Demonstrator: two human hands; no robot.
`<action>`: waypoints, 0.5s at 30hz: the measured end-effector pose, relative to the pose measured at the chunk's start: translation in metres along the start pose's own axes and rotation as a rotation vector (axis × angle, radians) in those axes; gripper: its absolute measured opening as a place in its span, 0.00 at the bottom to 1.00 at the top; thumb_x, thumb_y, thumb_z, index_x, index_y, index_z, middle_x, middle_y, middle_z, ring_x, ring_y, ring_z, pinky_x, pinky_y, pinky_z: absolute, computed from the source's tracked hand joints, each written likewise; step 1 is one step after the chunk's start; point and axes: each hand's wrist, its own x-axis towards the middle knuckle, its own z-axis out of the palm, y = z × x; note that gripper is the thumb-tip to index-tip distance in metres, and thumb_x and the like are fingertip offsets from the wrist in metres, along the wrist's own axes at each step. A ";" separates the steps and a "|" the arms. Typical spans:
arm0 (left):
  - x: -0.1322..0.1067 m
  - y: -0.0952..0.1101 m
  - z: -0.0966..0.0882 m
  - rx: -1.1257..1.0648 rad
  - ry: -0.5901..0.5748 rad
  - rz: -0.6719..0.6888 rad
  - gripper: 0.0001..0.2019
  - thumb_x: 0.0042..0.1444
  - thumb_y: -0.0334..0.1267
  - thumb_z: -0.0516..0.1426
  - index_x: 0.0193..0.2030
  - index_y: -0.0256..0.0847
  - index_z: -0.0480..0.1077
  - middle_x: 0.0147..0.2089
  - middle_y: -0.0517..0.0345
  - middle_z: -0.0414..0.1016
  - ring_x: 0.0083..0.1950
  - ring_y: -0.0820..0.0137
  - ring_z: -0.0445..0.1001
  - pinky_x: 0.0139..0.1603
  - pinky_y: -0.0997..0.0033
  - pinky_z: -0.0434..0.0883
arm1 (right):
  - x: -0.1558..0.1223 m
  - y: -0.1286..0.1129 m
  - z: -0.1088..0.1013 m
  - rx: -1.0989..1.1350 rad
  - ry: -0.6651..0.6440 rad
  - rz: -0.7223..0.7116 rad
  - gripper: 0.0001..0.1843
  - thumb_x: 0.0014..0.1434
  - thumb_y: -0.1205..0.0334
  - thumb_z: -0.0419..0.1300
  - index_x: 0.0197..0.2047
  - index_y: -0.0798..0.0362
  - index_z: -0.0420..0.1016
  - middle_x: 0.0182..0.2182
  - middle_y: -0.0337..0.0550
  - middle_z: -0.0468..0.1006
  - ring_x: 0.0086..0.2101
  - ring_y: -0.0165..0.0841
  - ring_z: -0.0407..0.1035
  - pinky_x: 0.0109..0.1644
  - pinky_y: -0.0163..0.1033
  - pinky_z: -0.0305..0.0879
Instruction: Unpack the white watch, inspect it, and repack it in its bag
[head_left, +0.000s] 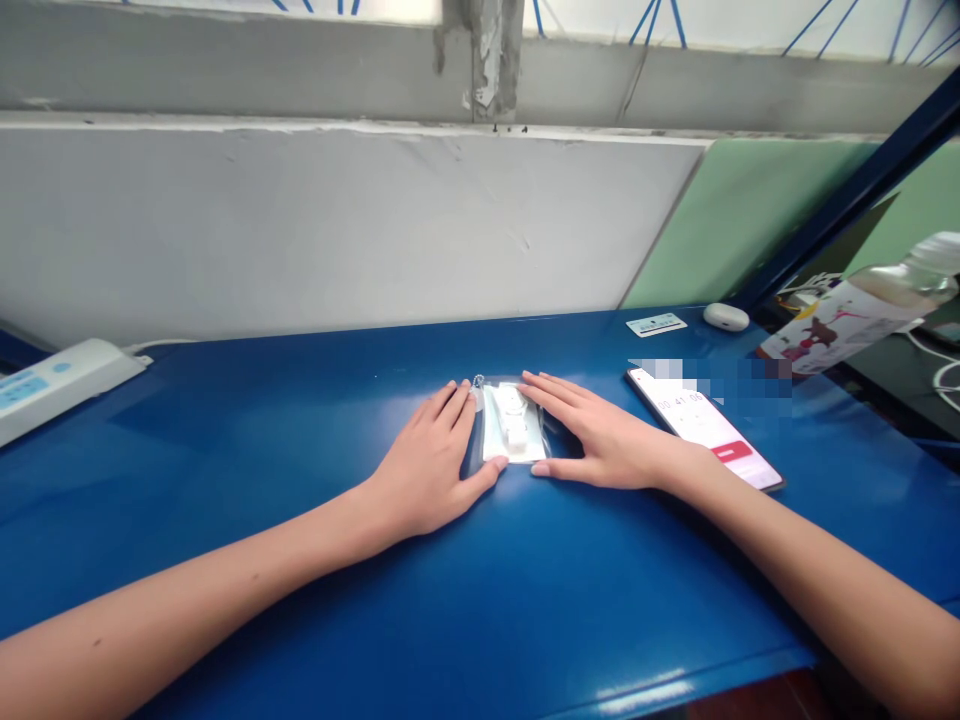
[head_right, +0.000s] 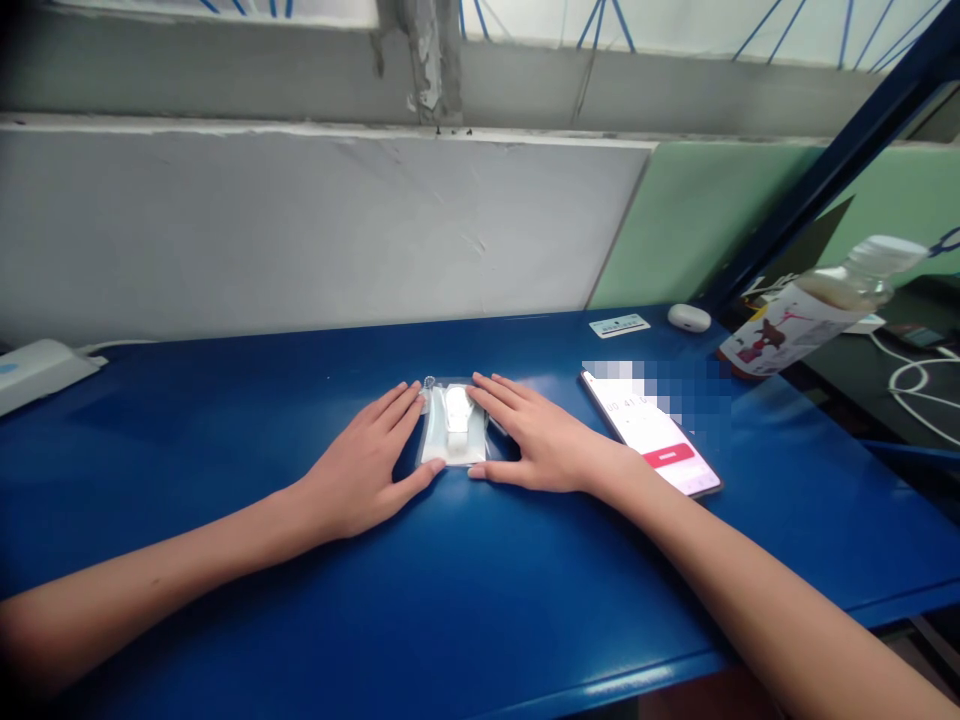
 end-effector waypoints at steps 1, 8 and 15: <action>0.000 0.000 0.000 -0.005 0.006 -0.002 0.39 0.64 0.58 0.48 0.71 0.27 0.54 0.74 0.33 0.52 0.75 0.43 0.49 0.71 0.41 0.54 | 0.000 0.001 0.001 -0.002 0.006 -0.007 0.49 0.59 0.38 0.61 0.74 0.52 0.49 0.72 0.58 0.50 0.70 0.53 0.47 0.69 0.62 0.53; -0.001 -0.001 0.001 -0.057 0.112 -0.019 0.40 0.61 0.58 0.53 0.71 0.32 0.50 0.72 0.33 0.56 0.73 0.45 0.55 0.69 0.43 0.59 | -0.002 0.001 0.001 -0.018 -0.012 -0.044 0.49 0.59 0.38 0.61 0.74 0.53 0.48 0.72 0.57 0.52 0.70 0.51 0.47 0.70 0.60 0.51; 0.001 -0.002 -0.002 -0.131 0.065 -0.006 0.43 0.61 0.60 0.54 0.73 0.36 0.45 0.75 0.36 0.48 0.75 0.48 0.48 0.71 0.45 0.56 | -0.003 -0.001 0.000 0.028 -0.012 -0.081 0.48 0.58 0.39 0.62 0.73 0.51 0.51 0.71 0.56 0.55 0.69 0.53 0.48 0.69 0.63 0.51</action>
